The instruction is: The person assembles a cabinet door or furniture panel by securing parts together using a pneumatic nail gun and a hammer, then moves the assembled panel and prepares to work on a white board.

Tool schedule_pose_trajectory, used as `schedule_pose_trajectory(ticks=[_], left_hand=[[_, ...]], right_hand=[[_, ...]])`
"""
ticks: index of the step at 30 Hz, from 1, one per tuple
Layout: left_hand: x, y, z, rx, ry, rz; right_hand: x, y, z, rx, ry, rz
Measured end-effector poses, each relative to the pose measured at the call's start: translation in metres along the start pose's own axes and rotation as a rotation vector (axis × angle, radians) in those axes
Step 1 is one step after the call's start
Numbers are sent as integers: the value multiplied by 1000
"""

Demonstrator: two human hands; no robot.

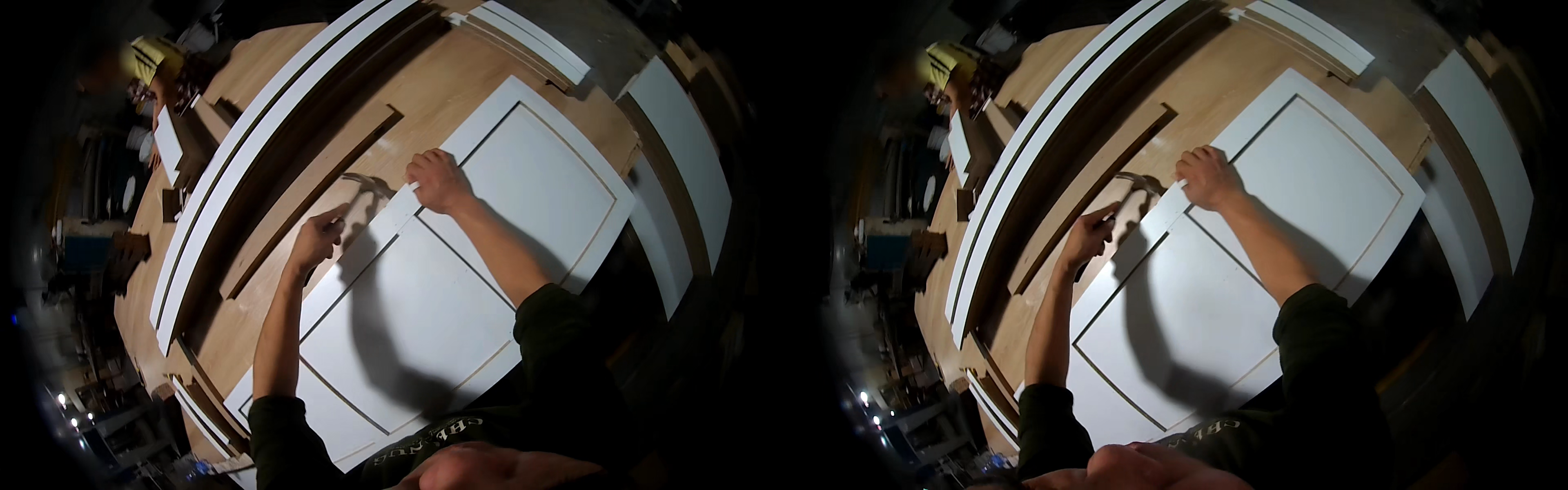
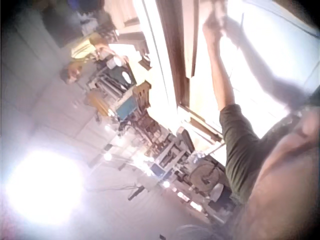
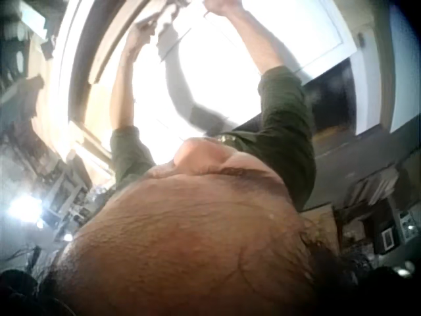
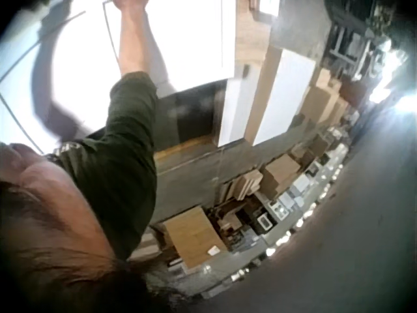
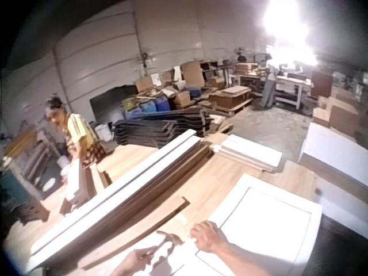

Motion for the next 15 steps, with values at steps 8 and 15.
schedule_pose_trajectory(ticks=[8, 15], left_hand=[[-28, -23, -1, 7, -111, -37], [-101, -146, -10, -35, -70, -213]], right_hand=[[1, 5, -4, -87, -79, -45], [-1, -1, -4, 40, 140, -33]])
Point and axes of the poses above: each hand's wrist, its own y-axis away from the middle knuckle, its own z-axis out of the back of the hand, x = y × z, the point moved 2 cm from there along -y, towards the middle knuckle, and after that the axes turned 9 degrees about x, right-handed, at the moved point
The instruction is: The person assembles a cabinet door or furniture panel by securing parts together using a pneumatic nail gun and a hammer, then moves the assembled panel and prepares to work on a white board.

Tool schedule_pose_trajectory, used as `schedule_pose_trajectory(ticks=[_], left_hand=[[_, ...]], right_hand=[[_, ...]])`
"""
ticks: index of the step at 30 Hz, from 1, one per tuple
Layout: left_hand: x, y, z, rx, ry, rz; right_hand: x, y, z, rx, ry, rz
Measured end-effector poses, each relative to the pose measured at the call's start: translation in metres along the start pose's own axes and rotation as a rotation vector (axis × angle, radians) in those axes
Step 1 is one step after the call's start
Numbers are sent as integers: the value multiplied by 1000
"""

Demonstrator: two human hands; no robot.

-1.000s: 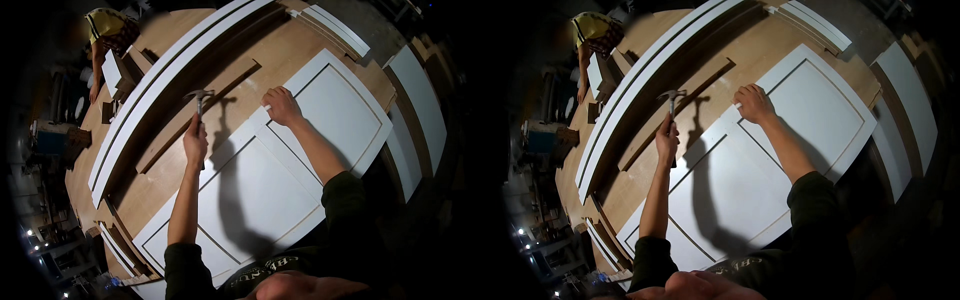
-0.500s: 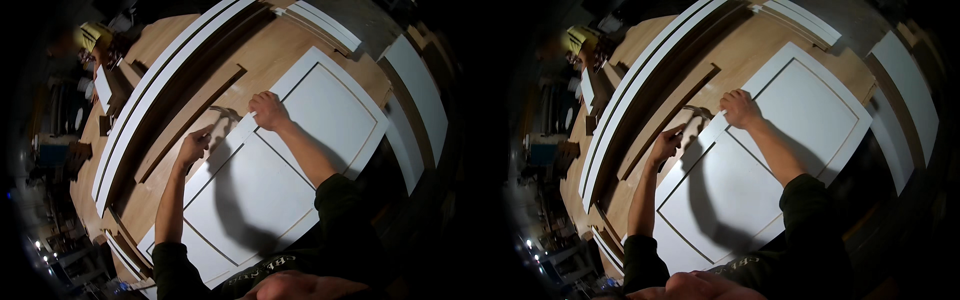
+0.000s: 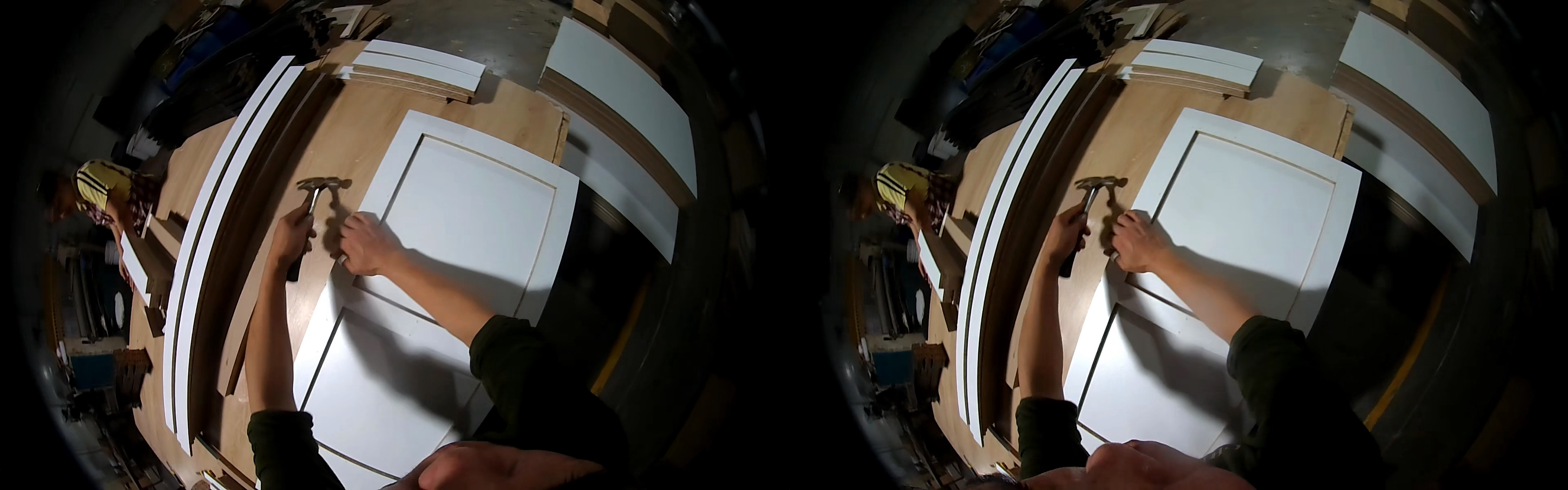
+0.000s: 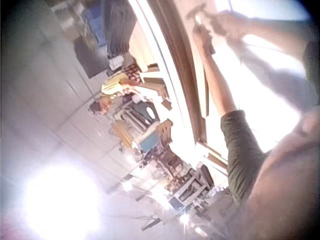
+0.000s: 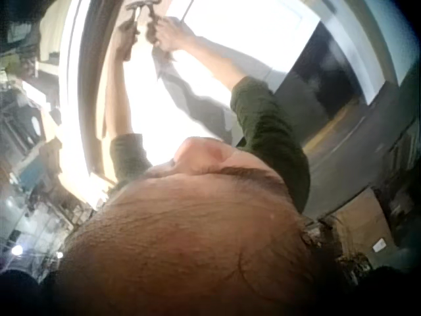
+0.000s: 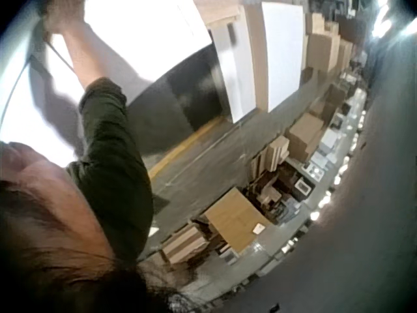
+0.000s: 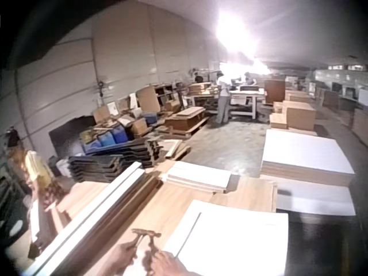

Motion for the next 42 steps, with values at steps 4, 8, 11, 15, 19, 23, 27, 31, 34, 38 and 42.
schedule_pose_trajectory(ticks=[4, 8, 11, 15, 19, 23, 27, 31, 34, 38, 42], left_hand=[[-19, -50, -34, 256, -3, -64], [-36, -55, -40, 58, 191, -18], [-43, -58, -58, 220, -108, -56], [-51, -2, -45, 84, -115, -150], [-6, 161, -15, -227, 174, -129], [44, 376, -73, -593, 584, 85], [102, 552, -212, -1356, 700, 312], [155, 698, -279, -2043, 821, 401], [189, 782, -379, -2307, 887, 816], [188, 789, -510, -2192, 1017, 1156], [179, 792, -560, -1859, 325, 1578]], right_hand=[[-1, -3, -19, -284, -231, 40], [-1, -1, -10, -169, -276, 18], [-3, 9, 2, -61, -194, -39], [-13, 12, -2, -71, -193, -64], [-5, -14, -27, -105, -137, 47], [37, -11, -13, -50, -257, -29], [98, 83, 35, 111, -338, 76], [149, 216, 14, 447, -302, 113], [222, 255, 21, 626, -279, 349], [253, 261, 25, 752, -325, 654], [274, 267, 22, 781, -309, 667]])
Point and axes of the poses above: each hand's wrist, its own y-axis away from the middle knuckle, its own z-axis out of the back of the hand, x = y × z, the point moved 2 cm from there along -y, towards the middle knuckle, and after that the axes turned 9 degrees about x, right-handed, at the moved point
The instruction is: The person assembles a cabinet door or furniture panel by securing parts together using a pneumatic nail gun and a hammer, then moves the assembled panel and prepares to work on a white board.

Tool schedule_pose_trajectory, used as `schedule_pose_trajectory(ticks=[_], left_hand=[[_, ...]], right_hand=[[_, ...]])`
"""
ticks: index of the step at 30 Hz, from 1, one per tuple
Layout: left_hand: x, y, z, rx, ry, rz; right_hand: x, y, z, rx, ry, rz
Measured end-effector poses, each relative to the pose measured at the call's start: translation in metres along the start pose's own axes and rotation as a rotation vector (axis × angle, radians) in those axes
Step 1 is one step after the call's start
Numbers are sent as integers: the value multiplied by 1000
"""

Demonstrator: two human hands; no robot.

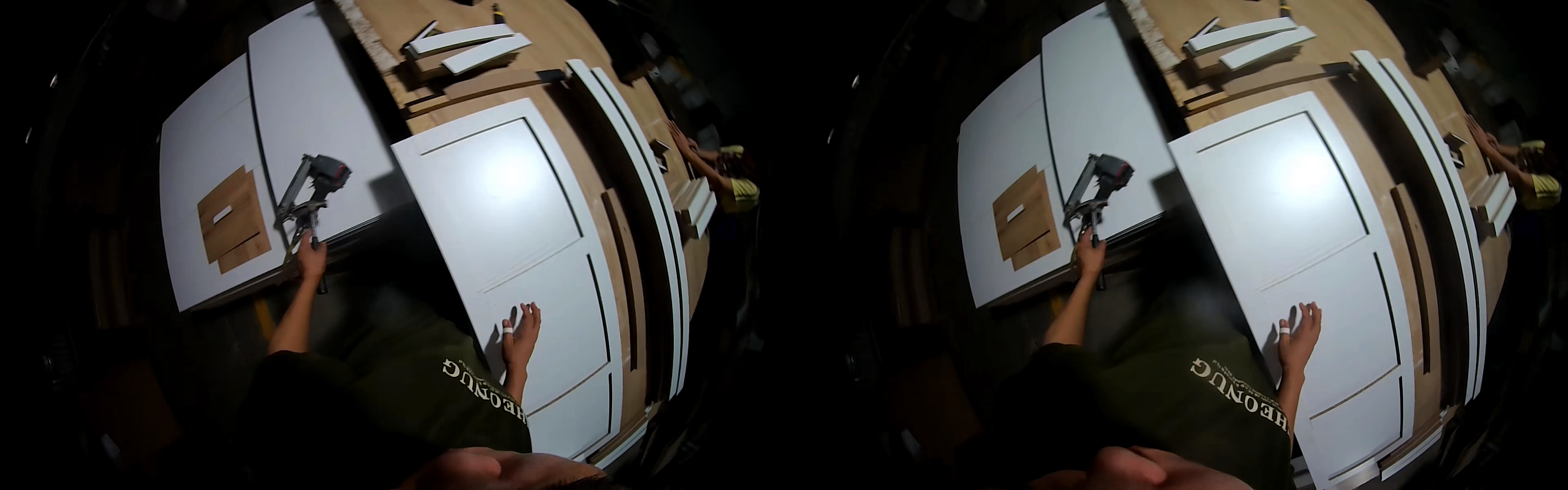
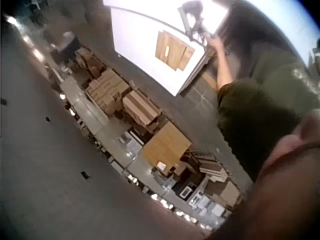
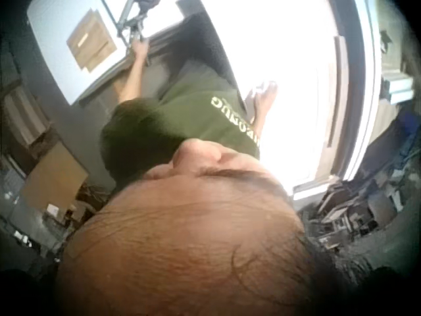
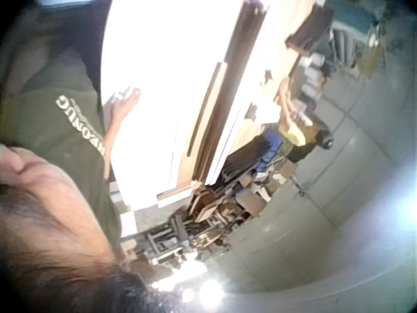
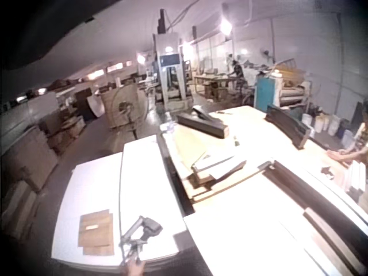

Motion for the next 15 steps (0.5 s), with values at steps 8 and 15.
schedule_pose_trajectory(ticks=[8, 15], left_hand=[[4, -36, -19, 547, -30, -155], [-131, -57, -25, 452, -222, -758]], right_hand=[[56, -21, -43, -99, 152, -35], [77, 44, -48, -207, 237, -288]])
Point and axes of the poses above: each hand's wrist, its own y-axis away from the middle knuckle, its own z-axis out of the back of the hand, x = y × z, the point moved 2 cm from there along -y, towards the middle knuckle, and after that the axes turned 9 degrees about x, right-handed, at the moved point
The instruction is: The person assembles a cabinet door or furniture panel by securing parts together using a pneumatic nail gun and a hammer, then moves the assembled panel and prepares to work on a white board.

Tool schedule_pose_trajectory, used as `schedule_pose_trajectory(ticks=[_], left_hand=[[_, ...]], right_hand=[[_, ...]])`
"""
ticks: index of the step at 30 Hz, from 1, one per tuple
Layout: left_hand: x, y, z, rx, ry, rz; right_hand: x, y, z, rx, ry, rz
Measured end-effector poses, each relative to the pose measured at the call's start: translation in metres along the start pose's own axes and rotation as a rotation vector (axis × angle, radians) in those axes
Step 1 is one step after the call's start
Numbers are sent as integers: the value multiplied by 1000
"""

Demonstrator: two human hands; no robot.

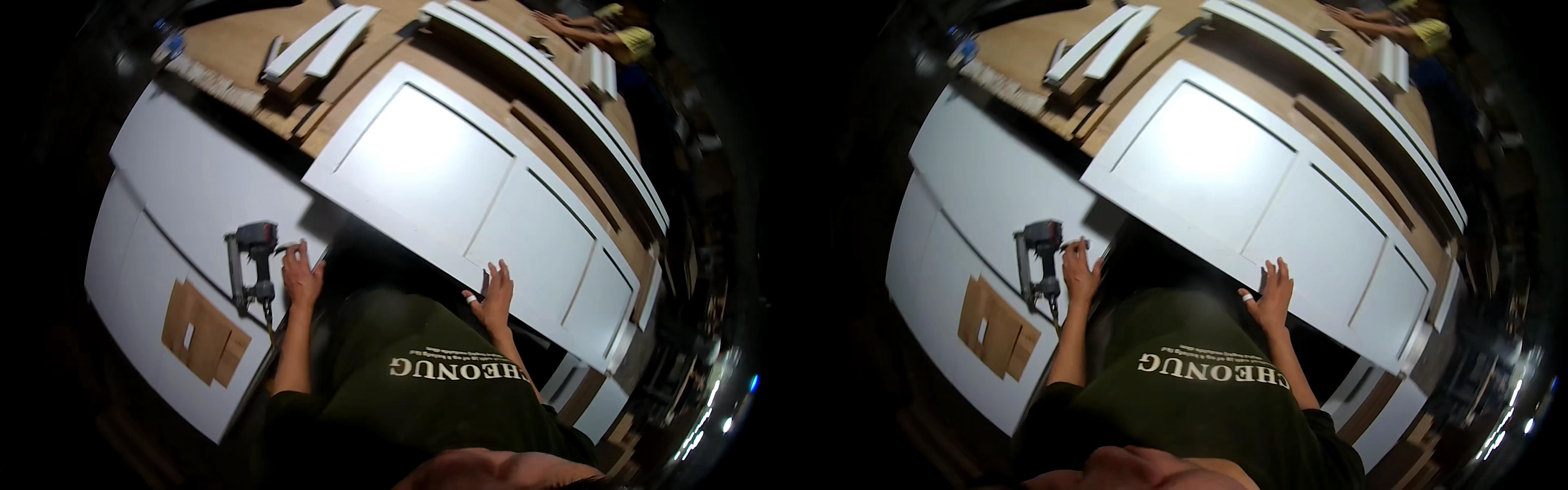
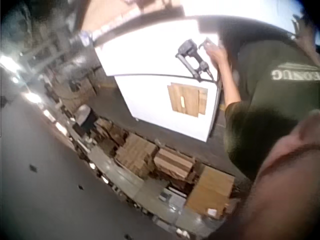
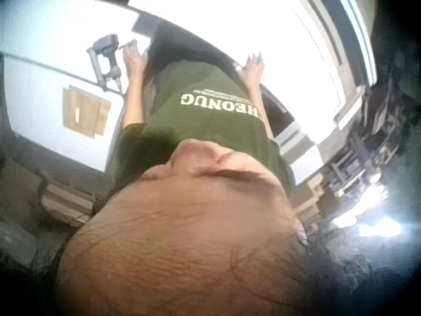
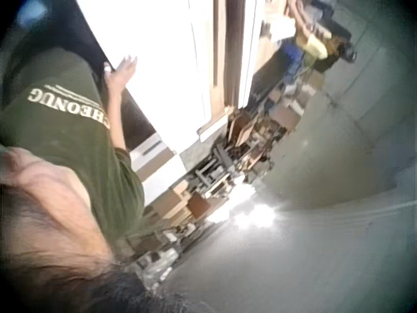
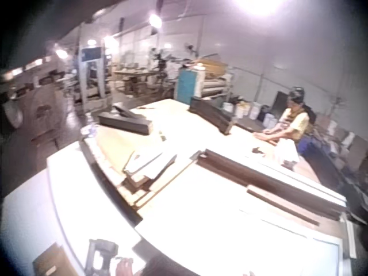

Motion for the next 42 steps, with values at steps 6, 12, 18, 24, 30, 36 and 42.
schedule_pose_trajectory(ticks=[6, 12, 18, 24, 30, 36, 42], left_hand=[[-169, -49, -4, 256, -5, -880], [-215, -53, -51, 69, -137, -1175], [-221, -32, -33, 181, -129, -1167], [-223, -31, -15, 204, -184, -1121], [-274, -4, 107, 413, -227, -1209], [-352, -49, 242, 862, -402, -1091], [-364, -57, 282, 989, -517, -868]], right_hand=[[-35, 36, -5, -14, 47, -164], [-62, 32, -21, -143, -49, -147], [-66, 58, -9, -219, -55, -104], [-64, 60, 22, -280, -105, 5], [-74, 160, 131, -1014, 95, -217], [-178, 142, 86, -1555, -1163, -491], [-185, 80, 144, -1412, -1326, -495]])
Point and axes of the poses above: each hand's wrist, its own y-axis away from the middle knuckle, its own z-axis out of the back of the hand, x = y × z, the point moved 2 cm from there along -y, towards the middle knuckle, and after that the axes turned 9 degrees about x, right-handed, at the moved point
